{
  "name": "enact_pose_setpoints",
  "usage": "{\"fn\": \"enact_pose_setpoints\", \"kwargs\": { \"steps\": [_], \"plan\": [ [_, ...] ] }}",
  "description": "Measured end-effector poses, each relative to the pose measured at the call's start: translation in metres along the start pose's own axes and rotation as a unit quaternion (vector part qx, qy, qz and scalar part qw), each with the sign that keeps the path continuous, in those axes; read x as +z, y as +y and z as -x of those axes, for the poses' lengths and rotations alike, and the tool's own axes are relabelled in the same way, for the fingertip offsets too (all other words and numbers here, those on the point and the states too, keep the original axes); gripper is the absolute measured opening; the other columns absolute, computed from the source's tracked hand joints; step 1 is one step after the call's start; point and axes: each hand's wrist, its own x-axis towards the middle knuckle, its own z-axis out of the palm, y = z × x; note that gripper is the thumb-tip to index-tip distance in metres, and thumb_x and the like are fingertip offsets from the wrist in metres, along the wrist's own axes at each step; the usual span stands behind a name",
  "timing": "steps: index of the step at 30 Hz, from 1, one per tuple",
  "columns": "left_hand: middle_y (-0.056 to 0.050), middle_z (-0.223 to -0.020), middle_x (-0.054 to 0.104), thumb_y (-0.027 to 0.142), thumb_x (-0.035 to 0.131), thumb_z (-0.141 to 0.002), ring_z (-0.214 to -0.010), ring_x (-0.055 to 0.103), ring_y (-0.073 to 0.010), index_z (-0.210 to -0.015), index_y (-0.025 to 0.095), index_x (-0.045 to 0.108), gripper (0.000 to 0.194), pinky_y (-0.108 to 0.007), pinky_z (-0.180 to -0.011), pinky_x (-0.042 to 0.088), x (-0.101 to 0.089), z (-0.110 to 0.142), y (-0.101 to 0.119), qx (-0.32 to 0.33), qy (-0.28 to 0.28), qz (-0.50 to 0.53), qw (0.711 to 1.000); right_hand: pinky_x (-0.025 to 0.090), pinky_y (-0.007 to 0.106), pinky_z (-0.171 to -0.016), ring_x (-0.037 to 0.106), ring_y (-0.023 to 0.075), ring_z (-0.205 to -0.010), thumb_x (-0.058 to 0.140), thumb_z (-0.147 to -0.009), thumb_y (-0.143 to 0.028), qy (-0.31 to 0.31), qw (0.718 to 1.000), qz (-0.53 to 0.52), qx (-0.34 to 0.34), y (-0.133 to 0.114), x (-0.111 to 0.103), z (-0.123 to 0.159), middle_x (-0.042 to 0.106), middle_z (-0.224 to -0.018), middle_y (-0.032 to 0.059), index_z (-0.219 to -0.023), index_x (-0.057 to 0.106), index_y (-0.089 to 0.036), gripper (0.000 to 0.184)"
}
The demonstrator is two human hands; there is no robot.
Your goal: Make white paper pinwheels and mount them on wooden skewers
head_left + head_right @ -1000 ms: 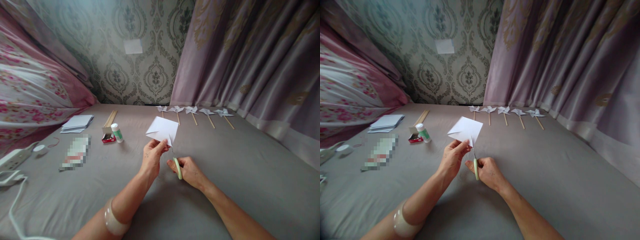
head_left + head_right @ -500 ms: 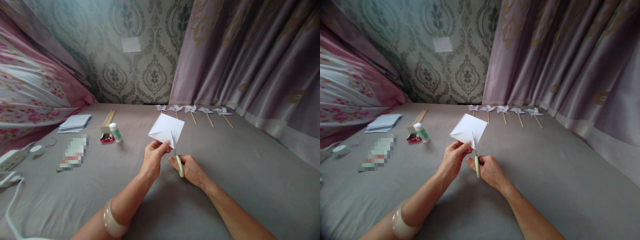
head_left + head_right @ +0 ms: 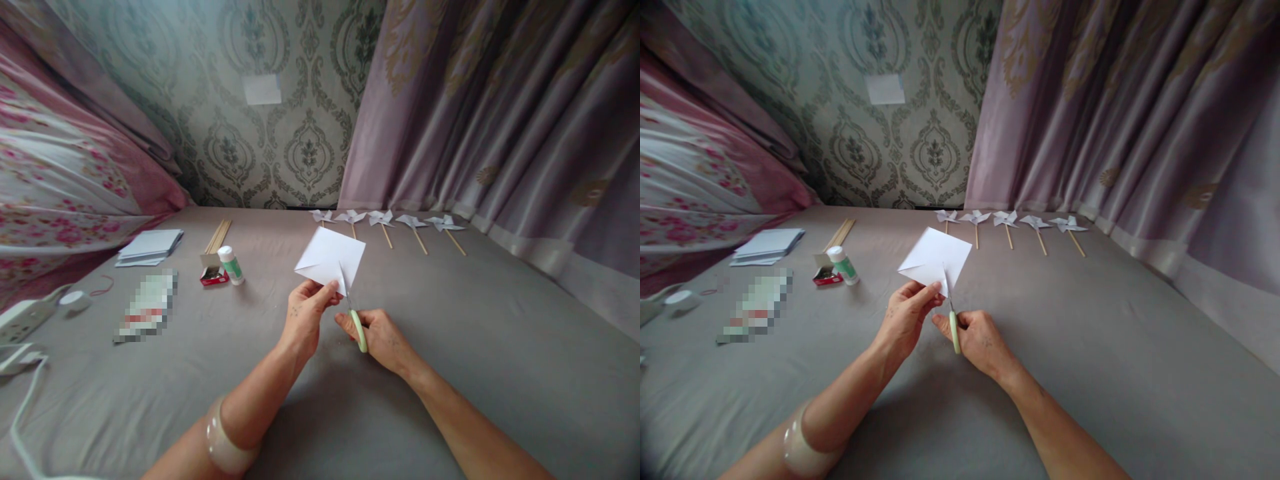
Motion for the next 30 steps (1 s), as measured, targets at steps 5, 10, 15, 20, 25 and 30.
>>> {"fn": "enact_pose_setpoints", "kwargs": {
  "steps": [5, 10, 15, 20, 25, 30],
  "plan": [
    [-0.001, -0.058, 0.062, 0.026, 0.078, -0.059, -0.056, 0.057, -0.0099, -0.063, 0.013, 0.063, 0.020, -0.023, -0.060, 0.044, -0.0006, -0.0003, -0.0007, 0.001, 0.000, 0.001, 1.000, 0.018, 0.026, -0.048, 0.024, 0.0083, -0.054, 0.056, -0.072, -0.065, 0.002, 1.000, -0.009, -0.008, 0.0035, 0.0012, -0.0005, 0.027, -0.054, -0.0048, -0.052, 0.041, -0.018, 0.053],
    [-0.001, -0.057, 0.062, 0.026, 0.078, -0.059, -0.056, 0.057, -0.0095, -0.063, 0.013, 0.063, 0.021, -0.022, -0.060, 0.044, -0.0004, -0.0007, 0.0006, 0.001, 0.000, -0.002, 1.000, 0.018, 0.026, -0.048, 0.024, 0.0084, -0.054, 0.056, -0.072, -0.063, 0.004, 1.000, -0.005, -0.008, 0.0028, 0.0011, -0.0001, 0.025, -0.054, -0.0048, -0.052, 0.040, -0.018, 0.052],
    [-0.001, -0.057, 0.062, 0.026, 0.078, -0.059, -0.056, 0.057, -0.0094, -0.063, 0.013, 0.063, 0.021, -0.022, -0.060, 0.044, -0.0007, -0.0002, 0.0000, 0.001, 0.001, -0.002, 1.000, 0.018, 0.025, -0.048, 0.024, 0.0082, -0.054, 0.056, -0.073, -0.063, 0.003, 1.000, -0.004, -0.007, 0.0036, 0.0010, -0.0003, 0.025, -0.054, -0.0049, -0.052, 0.039, -0.018, 0.052],
    [-0.001, -0.057, 0.062, 0.025, 0.078, -0.059, -0.056, 0.057, -0.0091, -0.064, 0.012, 0.063, 0.020, -0.022, -0.059, 0.044, -0.0002, -0.0004, -0.0001, -0.004, 0.000, 0.001, 1.000, 0.017, 0.025, -0.047, 0.024, 0.0080, -0.054, 0.056, -0.073, -0.062, -0.001, 1.000, -0.006, -0.004, 0.0029, 0.0011, -0.0004, 0.024, -0.055, -0.0048, -0.052, 0.038, -0.019, 0.052],
    [0.000, -0.058, 0.061, 0.026, 0.078, -0.060, -0.056, 0.057, -0.0090, -0.066, 0.013, 0.063, 0.021, -0.021, -0.059, 0.043, 0.0001, -0.0006, 0.0007, -0.007, -0.005, 0.011, 1.000, 0.017, 0.025, -0.048, 0.023, 0.0082, -0.054, 0.056, -0.072, -0.064, -0.003, 1.000, -0.010, -0.008, 0.0013, 0.0004, 0.0003, 0.024, -0.054, -0.0050, -0.052, 0.037, -0.019, 0.052],
    [0.003, -0.061, 0.060, 0.029, 0.078, -0.061, -0.054, 0.054, -0.0071, -0.069, 0.014, 0.062, 0.024, -0.021, -0.056, 0.042, -0.0003, -0.0004, 0.0003, -0.009, -0.010, 0.031, 0.999, 0.021, 0.025, -0.048, 0.025, 0.0082, -0.054, 0.056, -0.073, -0.064, -0.021, 1.000, -0.012, -0.017, -0.0012, 0.0010, 0.0023, 0.028, -0.054, -0.0050, -0.053, 0.038, -0.019, 0.053]
  ]
}}
